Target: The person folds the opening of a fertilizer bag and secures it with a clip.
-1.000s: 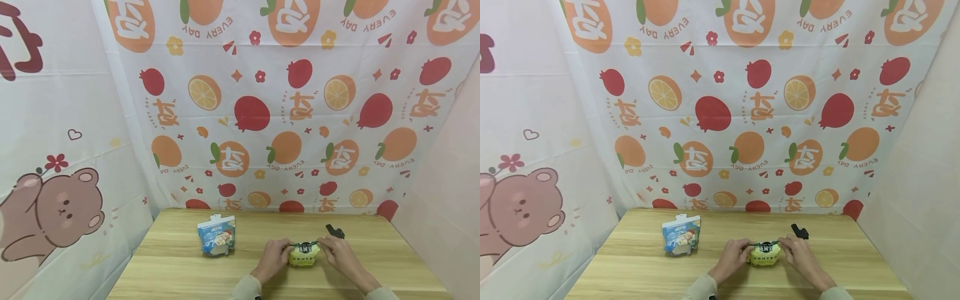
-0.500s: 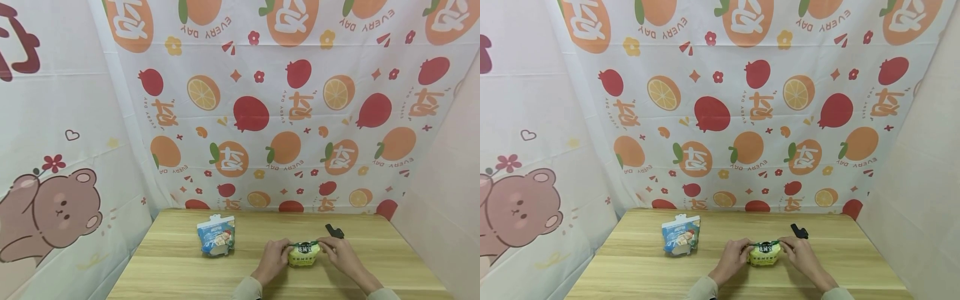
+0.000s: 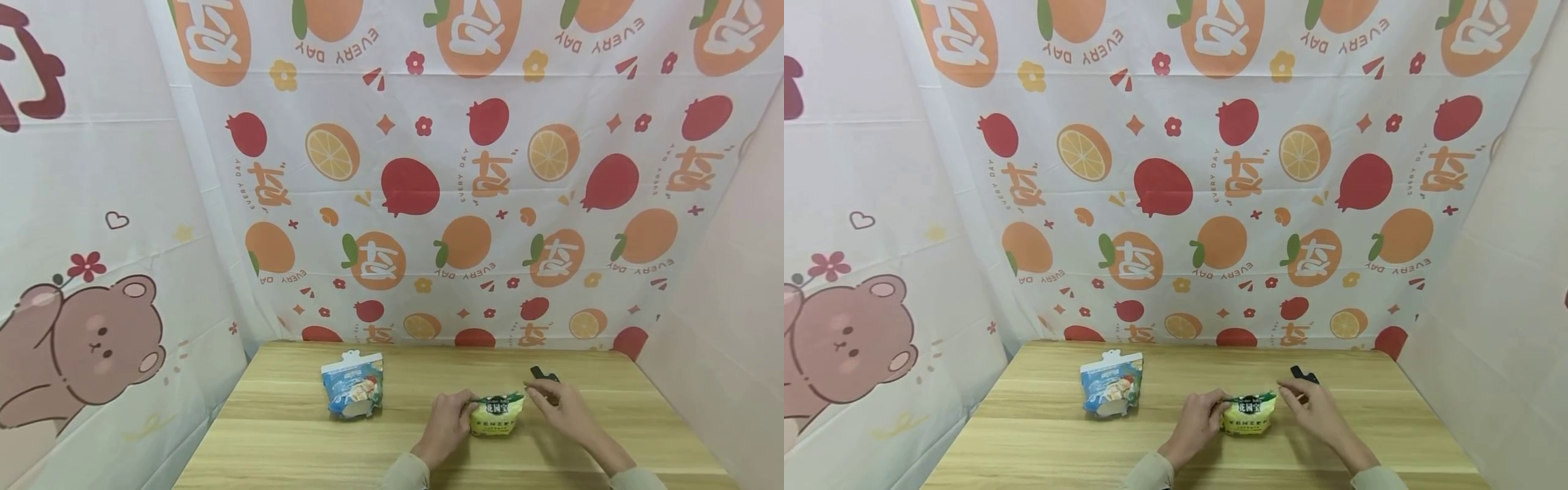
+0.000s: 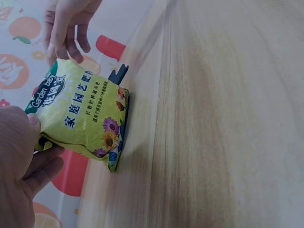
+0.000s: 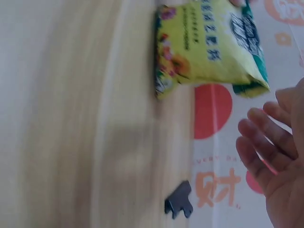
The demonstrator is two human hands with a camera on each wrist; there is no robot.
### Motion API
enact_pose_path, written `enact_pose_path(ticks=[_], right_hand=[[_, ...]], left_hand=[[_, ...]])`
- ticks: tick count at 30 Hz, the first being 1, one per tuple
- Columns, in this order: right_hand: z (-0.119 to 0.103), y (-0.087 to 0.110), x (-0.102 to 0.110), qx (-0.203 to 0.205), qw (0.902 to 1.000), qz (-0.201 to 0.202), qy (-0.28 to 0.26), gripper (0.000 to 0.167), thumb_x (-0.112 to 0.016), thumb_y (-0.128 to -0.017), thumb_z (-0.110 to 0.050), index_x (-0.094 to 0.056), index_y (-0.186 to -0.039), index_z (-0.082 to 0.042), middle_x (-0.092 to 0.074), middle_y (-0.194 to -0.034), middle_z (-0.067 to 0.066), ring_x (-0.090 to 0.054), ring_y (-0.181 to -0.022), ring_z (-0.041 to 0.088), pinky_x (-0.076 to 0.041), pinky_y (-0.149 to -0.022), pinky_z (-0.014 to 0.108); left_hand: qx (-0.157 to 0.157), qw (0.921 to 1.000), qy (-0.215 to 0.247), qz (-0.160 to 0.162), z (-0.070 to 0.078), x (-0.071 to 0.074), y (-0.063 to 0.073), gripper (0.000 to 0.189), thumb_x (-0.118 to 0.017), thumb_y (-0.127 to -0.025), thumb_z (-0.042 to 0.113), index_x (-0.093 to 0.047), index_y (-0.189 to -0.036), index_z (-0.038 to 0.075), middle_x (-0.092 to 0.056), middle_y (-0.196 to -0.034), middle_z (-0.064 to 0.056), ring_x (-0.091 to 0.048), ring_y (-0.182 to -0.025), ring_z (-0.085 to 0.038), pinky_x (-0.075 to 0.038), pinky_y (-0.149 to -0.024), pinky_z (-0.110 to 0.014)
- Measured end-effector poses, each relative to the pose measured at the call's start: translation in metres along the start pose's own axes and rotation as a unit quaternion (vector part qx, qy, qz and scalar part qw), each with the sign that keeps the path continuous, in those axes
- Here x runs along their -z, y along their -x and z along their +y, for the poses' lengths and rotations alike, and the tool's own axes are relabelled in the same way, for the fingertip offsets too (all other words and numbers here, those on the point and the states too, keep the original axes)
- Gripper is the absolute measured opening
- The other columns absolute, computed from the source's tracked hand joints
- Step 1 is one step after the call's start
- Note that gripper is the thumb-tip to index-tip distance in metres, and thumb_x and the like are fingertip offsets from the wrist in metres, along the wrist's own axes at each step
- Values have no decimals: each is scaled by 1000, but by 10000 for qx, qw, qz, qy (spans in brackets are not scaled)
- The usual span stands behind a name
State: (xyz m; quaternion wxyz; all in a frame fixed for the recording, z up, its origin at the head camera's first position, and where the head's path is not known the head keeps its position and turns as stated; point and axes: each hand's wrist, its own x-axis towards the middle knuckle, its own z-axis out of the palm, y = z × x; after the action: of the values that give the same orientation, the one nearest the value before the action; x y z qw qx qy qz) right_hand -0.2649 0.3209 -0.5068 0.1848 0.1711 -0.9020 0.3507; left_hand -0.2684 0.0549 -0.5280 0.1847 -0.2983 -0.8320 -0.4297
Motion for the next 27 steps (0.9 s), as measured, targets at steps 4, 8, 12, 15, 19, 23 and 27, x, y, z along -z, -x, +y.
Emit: enact_pose_path(ticks=[4,8,12,15,19,23,27], right_hand=[[8,-7,14,-348,9986,342,208,21,-63,-101,-15,-73,-115,-4,-78,-101,12,-64,-77,-1,-55,-65,21],[18,-10,28,-829,9937,533,535,25,-59,-103,-16,-70,-119,-1,-76,-105,15,-69,-88,13,-55,-70,21],[29,-10,36,-1284,9880,468,717,30,-57,-104,-19,-67,-122,2,-74,-109,20,-69,-93,26,-53,-70,22],[38,-11,39,-1464,9852,423,786,29,-58,-102,-17,-67,-121,3,-74,-108,23,-70,-93,30,-53,-70,25],[49,-11,39,-1567,9840,333,778,28,-59,-101,-14,-66,-118,7,-73,-108,26,-71,-92,33,-59,-75,36],[54,-13,38,-1711,9824,157,736,30,-58,-101,-16,-65,-118,8,-71,-110,27,-70,-95,36,-59,-81,45],[57,-15,35,-1821,9805,68,736,31,-56,-102,-18,-65,-117,7,-71,-111,27,-69,-96,37,-58,-82,49]], left_hand=[[-55,10000,-62,10,1,0,1,10,-65,-95,5,-75,-97,7,-80,-92,-6,-71,-74,-2,-47,-63,-4],[-38,10000,-47,-28,2,1,1,10,-65,-95,5,-75,-97,7,-80,-93,-6,-71,-72,-2,-46,-62,-4],[16,10000,6,-34,1,1,1,10,-65,-96,5,-75,-97,7,-80,-93,-7,-71,-70,-5,-46,-61,-4],[27,10000,-12,-10,2,1,1,10,-65,-95,4,-74,-97,7,-80,-93,-7,-72,-72,-5,-47,-62,-4],[12,10000,-60,-10,3,1,2,10,-66,-95,4,-75,-97,7,-80,-93,-7,-72,-74,-4,-47,-63,-5],[23,10000,-91,-30,3,1,2,10,-66,-95,5,-75,-98,8,-80,-93,-6,-71,-73,-3,-48,-63,-5],[21,9999,-130,-16,1,1,3,10,-66,-95,5,-75,-98,8,-80,-93,-6,-72,-75,-3,-49,-66,-6]])
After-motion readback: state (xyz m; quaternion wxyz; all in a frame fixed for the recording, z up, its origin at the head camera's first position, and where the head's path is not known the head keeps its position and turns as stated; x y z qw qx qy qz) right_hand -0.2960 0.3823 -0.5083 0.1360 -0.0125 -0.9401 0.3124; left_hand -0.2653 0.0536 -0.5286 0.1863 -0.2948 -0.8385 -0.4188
